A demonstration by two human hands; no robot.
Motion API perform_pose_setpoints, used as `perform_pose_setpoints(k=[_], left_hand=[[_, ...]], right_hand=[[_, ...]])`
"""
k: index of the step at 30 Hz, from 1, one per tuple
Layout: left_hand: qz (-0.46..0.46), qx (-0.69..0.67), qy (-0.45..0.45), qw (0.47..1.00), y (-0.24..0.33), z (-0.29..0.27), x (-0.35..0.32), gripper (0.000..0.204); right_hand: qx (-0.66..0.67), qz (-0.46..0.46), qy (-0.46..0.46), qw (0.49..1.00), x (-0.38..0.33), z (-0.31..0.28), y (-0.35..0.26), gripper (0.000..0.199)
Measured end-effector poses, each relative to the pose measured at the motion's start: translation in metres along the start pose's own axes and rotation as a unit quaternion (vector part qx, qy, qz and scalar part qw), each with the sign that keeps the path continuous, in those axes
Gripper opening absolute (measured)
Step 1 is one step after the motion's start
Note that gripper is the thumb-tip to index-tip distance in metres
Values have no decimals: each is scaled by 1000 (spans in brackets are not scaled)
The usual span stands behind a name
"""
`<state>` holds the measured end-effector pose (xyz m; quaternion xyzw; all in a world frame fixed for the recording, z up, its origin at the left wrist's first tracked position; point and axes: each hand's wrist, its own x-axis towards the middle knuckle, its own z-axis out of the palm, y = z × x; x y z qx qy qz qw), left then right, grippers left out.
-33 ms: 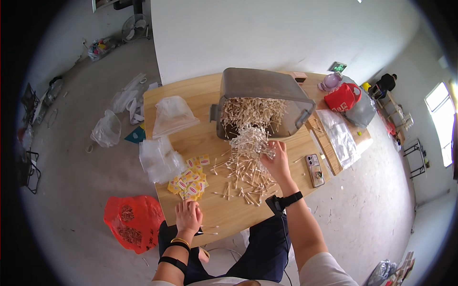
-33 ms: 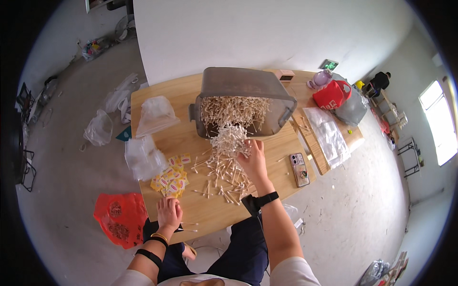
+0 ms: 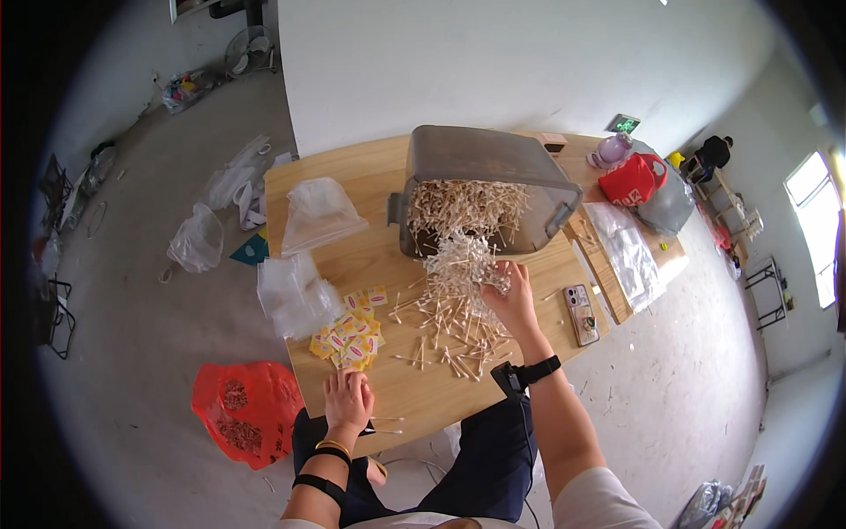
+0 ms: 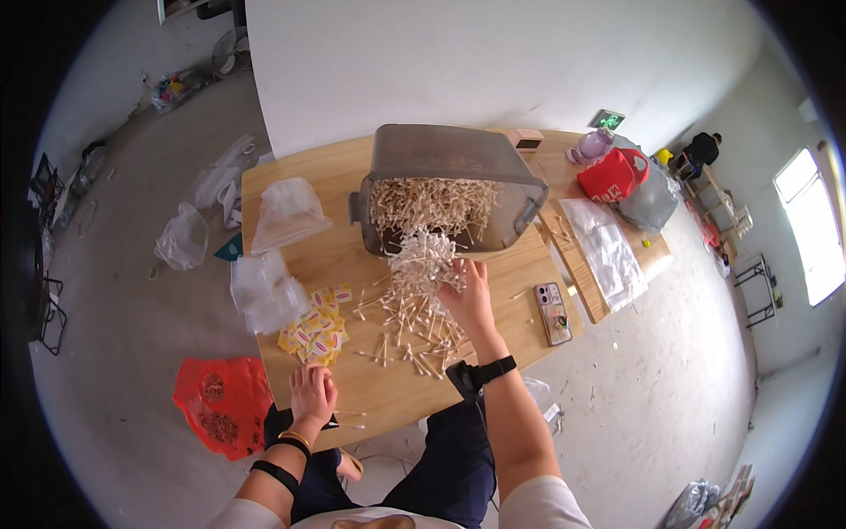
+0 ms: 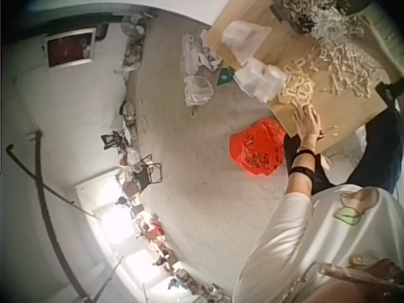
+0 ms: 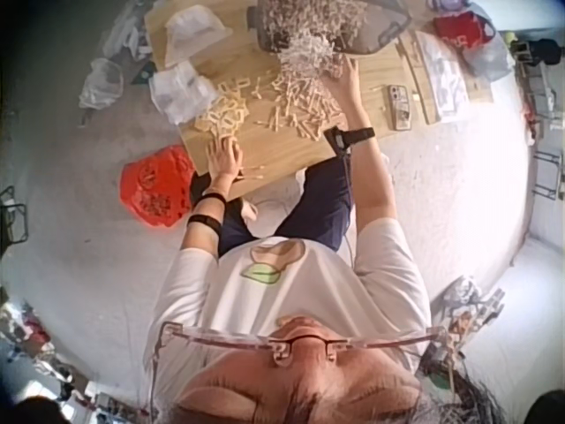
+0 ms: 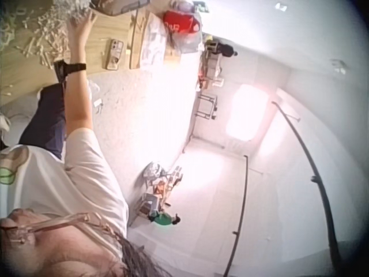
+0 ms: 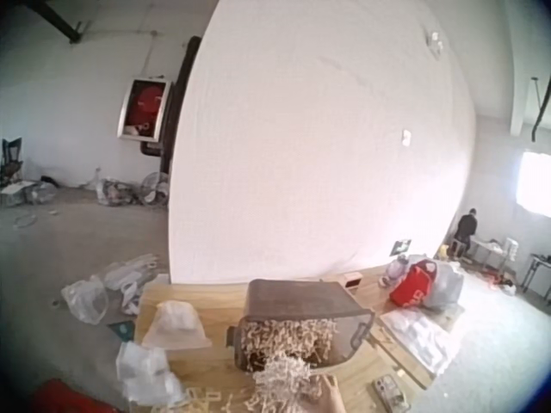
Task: Organizing and grouping cotton swabs on a work table.
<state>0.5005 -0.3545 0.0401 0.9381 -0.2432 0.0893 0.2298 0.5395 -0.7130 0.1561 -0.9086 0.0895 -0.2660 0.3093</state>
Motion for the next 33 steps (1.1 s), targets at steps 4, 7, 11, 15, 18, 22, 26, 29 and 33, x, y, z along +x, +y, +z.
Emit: perform_pose_setpoints(k=[4,7,11,15,18,22,26,29,33], left_hand=[[0,-3,8,1000,0,-5,0,22],[-1,0,1,1000,-2,-6,-1,22],[-1,7,-4,1000,3,-4,4,21],[1,8,-2,1000,2,-3,3,21],[-5,12,-6,1000,0,-5,0,21],[-3,12,-2,1000,-1,-5,0,22],[-3,8,2,1000,0,-2,1,22],[-3,9,-1,1000,1,-1,1,21],[-5,14,-2,1000,-3,1,-2,20]], right_hand=[[205,199,-71,956,-13,6,11,40],[275,277,-97,915,-24,16,28,38],[141,236,-62,959,-36,24,80,43],[161,231,-67,957,-37,26,85,48],[109,84,-41,990,-36,16,65,56],[47,124,-12,991,-37,-11,44,51],[3,155,-16,988,-58,-28,32,34],[-3,168,-29,985,-82,-31,21,23],[55,246,-98,963,-122,-16,11,20]])
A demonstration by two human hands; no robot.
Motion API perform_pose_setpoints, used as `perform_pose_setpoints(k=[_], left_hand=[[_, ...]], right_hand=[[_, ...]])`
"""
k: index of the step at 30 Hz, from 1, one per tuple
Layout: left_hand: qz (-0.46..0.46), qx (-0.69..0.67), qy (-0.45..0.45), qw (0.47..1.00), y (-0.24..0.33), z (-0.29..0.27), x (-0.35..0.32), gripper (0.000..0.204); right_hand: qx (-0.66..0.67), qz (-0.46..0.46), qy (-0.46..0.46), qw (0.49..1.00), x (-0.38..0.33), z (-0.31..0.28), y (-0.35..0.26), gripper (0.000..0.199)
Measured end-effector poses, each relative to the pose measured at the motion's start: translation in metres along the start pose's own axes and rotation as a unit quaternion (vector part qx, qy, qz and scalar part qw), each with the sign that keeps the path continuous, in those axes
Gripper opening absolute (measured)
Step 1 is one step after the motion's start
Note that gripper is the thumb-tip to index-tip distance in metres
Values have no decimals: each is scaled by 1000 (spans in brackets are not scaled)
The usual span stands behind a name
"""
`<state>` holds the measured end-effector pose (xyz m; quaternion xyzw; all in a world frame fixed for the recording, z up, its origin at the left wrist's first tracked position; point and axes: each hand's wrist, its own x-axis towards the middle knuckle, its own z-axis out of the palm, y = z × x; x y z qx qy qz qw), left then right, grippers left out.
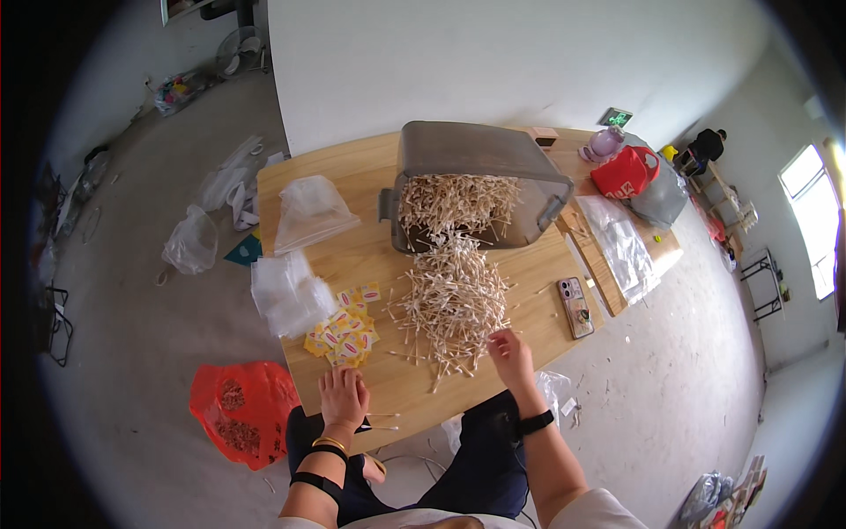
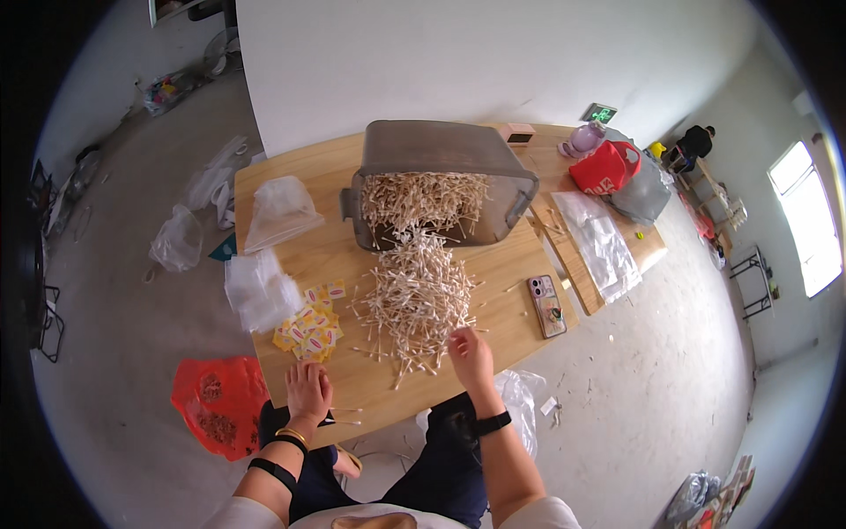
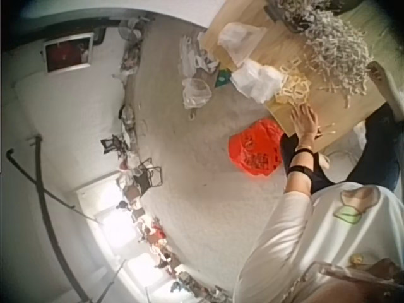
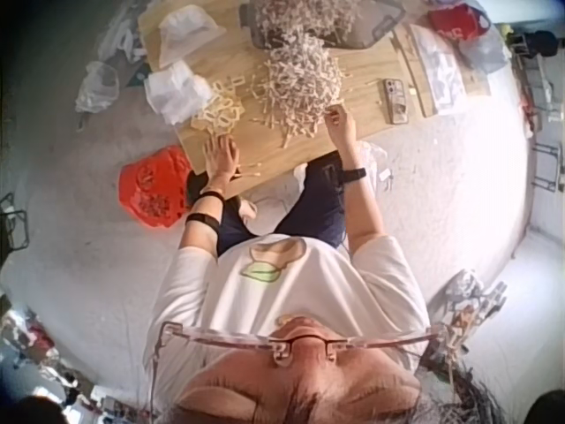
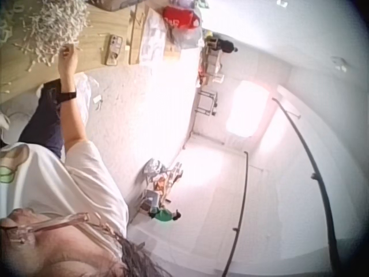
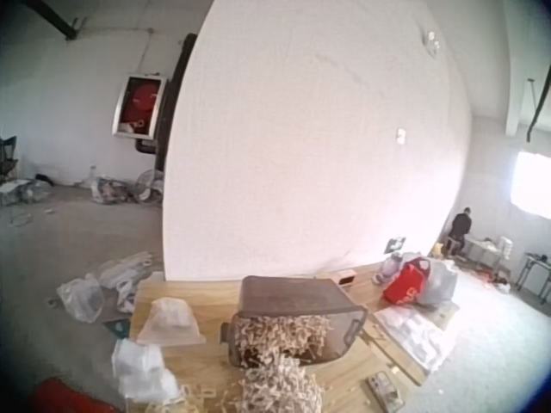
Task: Organizing and grouping cotton swabs on a work table.
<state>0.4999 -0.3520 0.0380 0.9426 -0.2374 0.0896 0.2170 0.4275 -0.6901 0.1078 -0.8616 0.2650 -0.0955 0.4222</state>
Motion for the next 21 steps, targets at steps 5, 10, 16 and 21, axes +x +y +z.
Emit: perform_pose_setpoints(k=[5,10,16,21], left_hand=[[-3,-4,2,1000,1,-3,1,17],[5,6,2,1000,4,0,3,17],[3,2,2,1000,-3,1,-2,18],[1,-11,4,1000,-1,-6,-2,16]], right_hand=[[-27,-52,-37,998,-11,44,11,25],[81,-90,-41,992,18,61,3,35],[-10,-78,-91,993,-19,40,-8,24],[-48,-41,-273,960,-54,58,-7,16]])
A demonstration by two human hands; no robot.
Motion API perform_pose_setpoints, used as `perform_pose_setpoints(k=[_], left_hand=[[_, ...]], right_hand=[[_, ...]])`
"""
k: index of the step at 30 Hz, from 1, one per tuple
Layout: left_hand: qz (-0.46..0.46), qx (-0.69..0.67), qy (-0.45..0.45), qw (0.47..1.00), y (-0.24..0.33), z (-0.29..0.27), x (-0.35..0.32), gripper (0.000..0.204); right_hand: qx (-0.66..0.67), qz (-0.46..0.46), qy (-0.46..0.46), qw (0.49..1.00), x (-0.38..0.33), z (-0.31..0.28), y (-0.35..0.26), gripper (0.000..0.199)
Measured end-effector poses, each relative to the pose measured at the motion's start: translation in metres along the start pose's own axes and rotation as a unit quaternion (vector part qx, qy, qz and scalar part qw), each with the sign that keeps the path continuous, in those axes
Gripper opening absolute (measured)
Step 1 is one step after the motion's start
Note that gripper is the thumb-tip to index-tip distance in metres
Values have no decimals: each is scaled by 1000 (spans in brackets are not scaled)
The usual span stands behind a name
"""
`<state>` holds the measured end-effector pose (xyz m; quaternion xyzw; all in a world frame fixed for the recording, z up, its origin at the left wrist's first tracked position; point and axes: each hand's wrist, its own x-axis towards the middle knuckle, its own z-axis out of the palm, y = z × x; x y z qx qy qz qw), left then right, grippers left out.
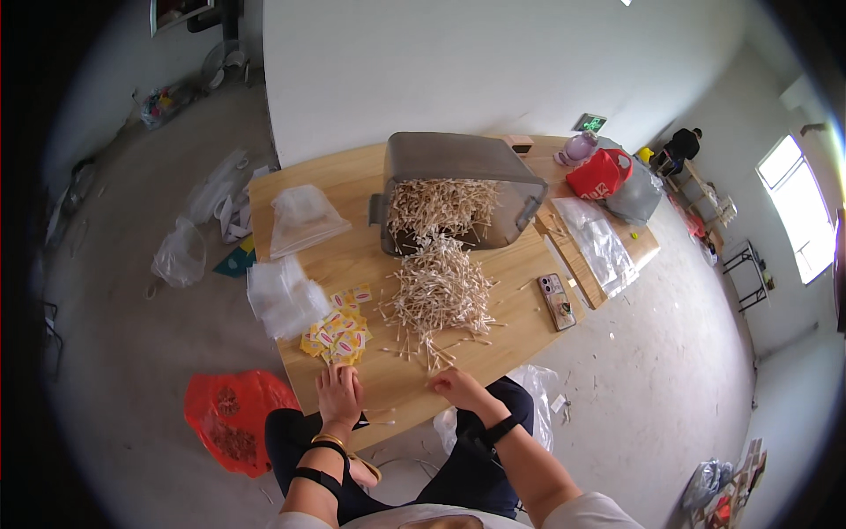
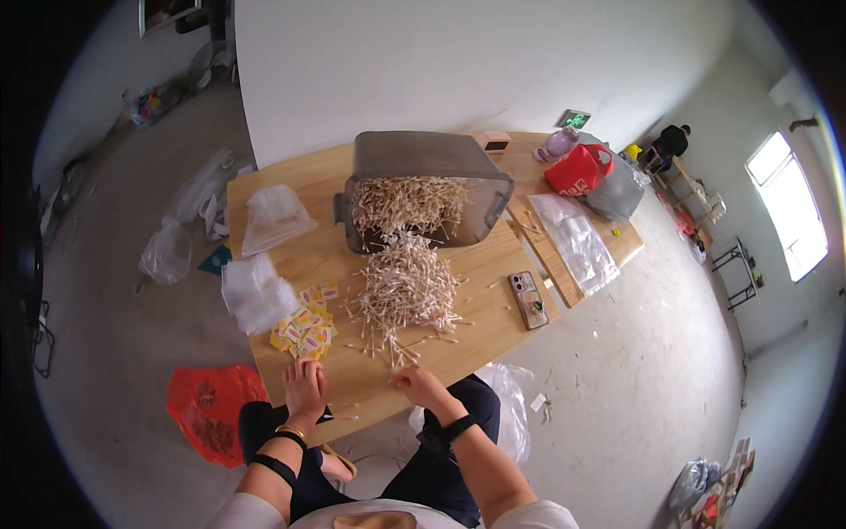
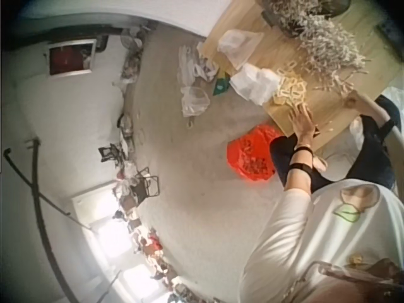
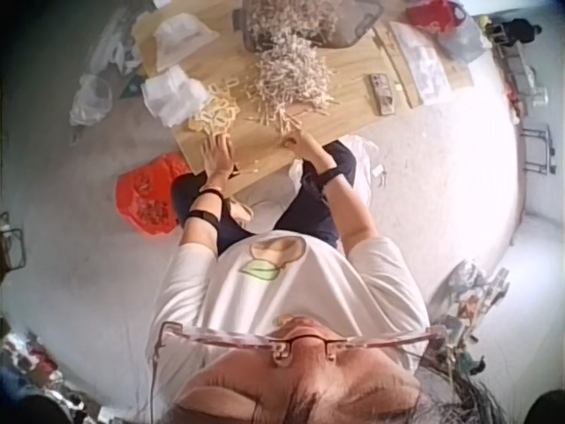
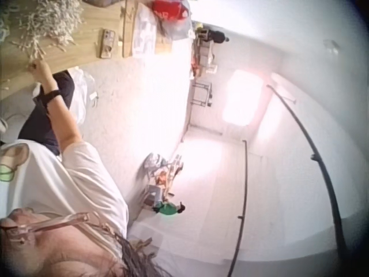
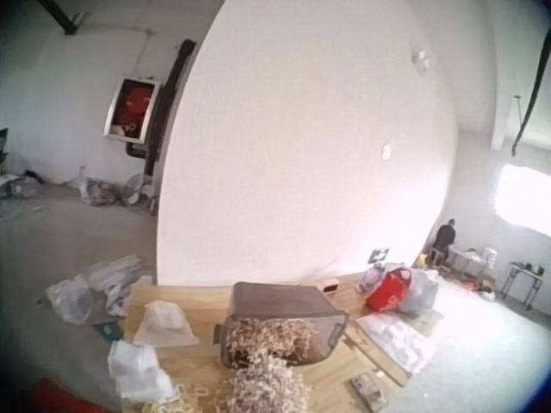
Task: Organizing and grouping cotton swabs on a work table.
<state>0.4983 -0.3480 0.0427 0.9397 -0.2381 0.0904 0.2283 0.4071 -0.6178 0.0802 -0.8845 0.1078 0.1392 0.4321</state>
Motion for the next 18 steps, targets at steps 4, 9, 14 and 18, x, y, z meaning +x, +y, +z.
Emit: perform_pose_setpoints(k=[4,9,14,18], left_hand=[[10,-48,18,999,6,1,8,10],[-15,-132,22,991,-20,6,5,8],[-146,-406,62,900,-22,-17,6,15],[6,-372,112,921,62,-68,14,24]], right_hand=[[-56,-110,132,984,28,11,15,21],[-33,-124,256,958,31,-6,-3,25],[17,-32,240,970,-9,-21,-28,15],[159,-23,196,967,-24,-6,-34,22]])
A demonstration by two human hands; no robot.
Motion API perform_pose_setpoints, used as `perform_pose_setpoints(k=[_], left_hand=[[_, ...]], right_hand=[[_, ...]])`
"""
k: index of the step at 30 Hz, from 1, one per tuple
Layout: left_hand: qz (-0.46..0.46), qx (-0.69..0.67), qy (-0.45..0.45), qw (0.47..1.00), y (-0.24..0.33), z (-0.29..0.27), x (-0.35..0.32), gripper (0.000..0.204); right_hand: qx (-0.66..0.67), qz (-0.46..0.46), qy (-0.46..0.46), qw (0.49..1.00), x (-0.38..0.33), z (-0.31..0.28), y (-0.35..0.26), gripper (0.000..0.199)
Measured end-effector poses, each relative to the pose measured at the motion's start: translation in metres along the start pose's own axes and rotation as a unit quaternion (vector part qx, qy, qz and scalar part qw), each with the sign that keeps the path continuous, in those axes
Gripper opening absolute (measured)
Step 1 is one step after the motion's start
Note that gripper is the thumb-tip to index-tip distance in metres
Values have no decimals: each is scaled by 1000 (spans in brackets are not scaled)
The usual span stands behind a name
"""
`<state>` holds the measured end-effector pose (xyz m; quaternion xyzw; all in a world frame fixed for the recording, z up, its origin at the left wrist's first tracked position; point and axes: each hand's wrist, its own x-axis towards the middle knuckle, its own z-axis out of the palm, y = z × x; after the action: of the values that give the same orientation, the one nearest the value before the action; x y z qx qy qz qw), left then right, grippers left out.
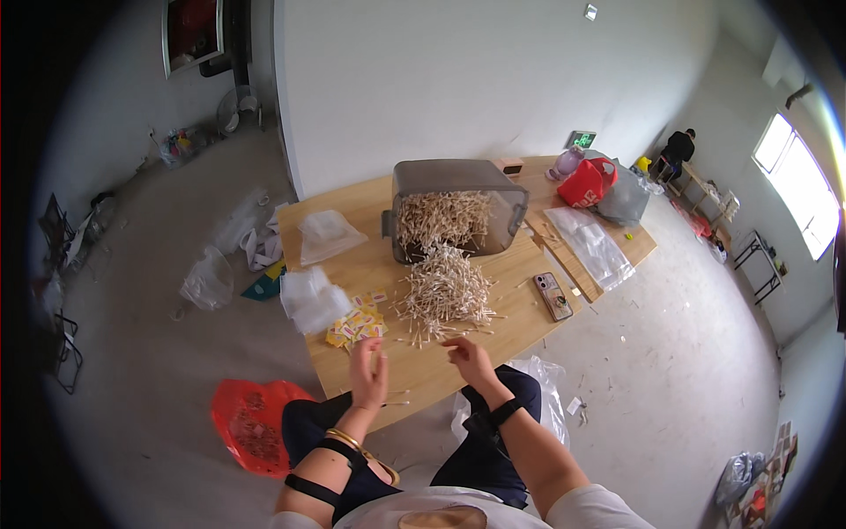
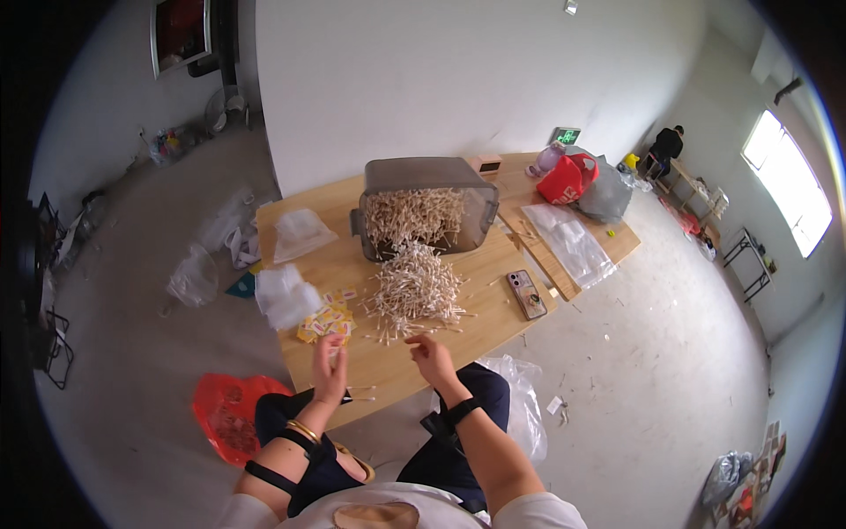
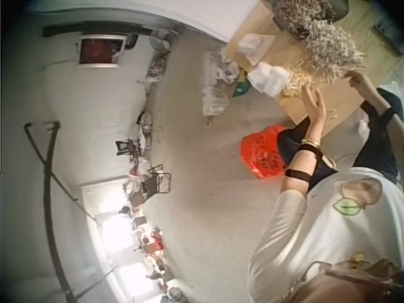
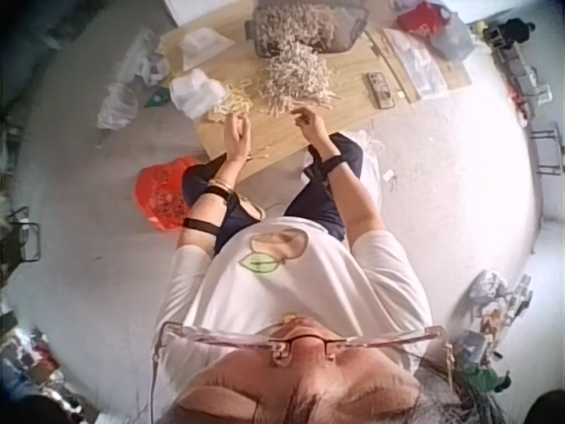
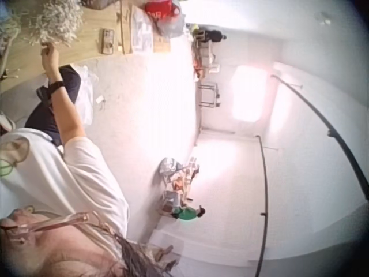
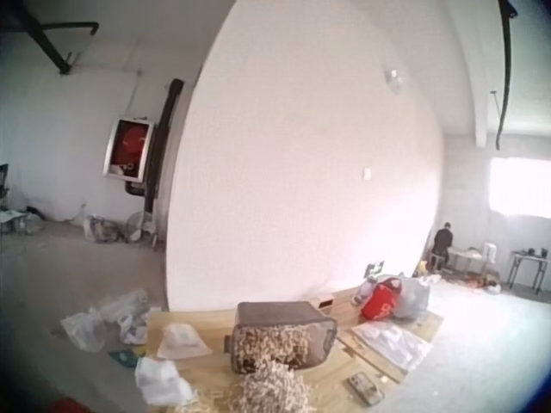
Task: Organizing and grouping cotton swabs on a work table.
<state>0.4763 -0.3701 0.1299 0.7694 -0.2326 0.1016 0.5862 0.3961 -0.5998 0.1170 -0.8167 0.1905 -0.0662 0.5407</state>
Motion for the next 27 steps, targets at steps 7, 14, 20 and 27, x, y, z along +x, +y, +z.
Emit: perform_pose_setpoints(k=[7,14,20,27], left_hand=[[294,151,-214,919,96,16,-27,48],[120,119,-269,948,72,-1,-25,53],[-442,-360,15,821,-21,19,-48,42],[-376,-614,-150,677,9,38,-66,55]], right_hand=[[494,69,-167,851,-67,48,-65,48],[723,25,-425,544,-76,40,-41,55],[230,-150,-108,955,-119,43,-114,43],[-1,-369,-80,926,-108,79,-112,41]])
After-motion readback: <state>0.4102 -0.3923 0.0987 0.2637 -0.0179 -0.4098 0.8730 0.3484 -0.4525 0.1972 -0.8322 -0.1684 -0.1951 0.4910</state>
